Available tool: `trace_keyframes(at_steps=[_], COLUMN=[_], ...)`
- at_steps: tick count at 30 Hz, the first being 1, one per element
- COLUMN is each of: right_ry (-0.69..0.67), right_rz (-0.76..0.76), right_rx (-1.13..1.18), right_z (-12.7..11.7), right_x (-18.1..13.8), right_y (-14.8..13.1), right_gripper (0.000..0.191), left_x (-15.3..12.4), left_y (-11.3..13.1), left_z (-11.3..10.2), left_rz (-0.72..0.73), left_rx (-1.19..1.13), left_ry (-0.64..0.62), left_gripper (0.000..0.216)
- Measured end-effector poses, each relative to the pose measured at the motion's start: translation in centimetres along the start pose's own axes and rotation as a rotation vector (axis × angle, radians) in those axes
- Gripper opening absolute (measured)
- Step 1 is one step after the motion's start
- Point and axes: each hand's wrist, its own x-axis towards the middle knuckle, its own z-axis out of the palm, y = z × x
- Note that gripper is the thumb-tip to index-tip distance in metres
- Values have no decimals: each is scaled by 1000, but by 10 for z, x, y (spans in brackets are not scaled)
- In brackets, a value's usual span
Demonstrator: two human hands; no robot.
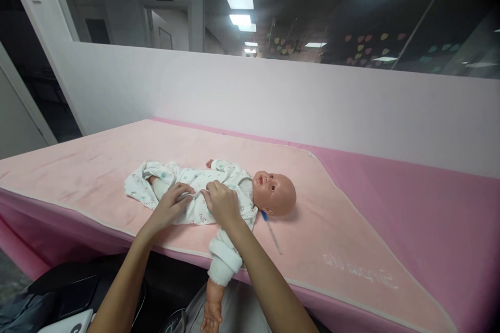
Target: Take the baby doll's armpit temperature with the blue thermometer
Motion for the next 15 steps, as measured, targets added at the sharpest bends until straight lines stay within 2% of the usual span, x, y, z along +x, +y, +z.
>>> trace_keyframes(at_steps=[6, 11, 15], right_ry=[9, 9, 5], right_rz=[18, 25, 21], right_rx=[-3, -5, -5], right_z=[1, 1, 1], right_x=[0, 0, 0], right_y=[0, 0, 0], right_gripper=[23, 23, 21], left_x=[0, -3, -6], left_y=[1, 2, 2], left_z=[1, 1, 0], left_rz=[24, -21, -20], left_rx=[-19, -202, -133], left_ry=[7, 59, 50], left_gripper=[28, 28, 27])
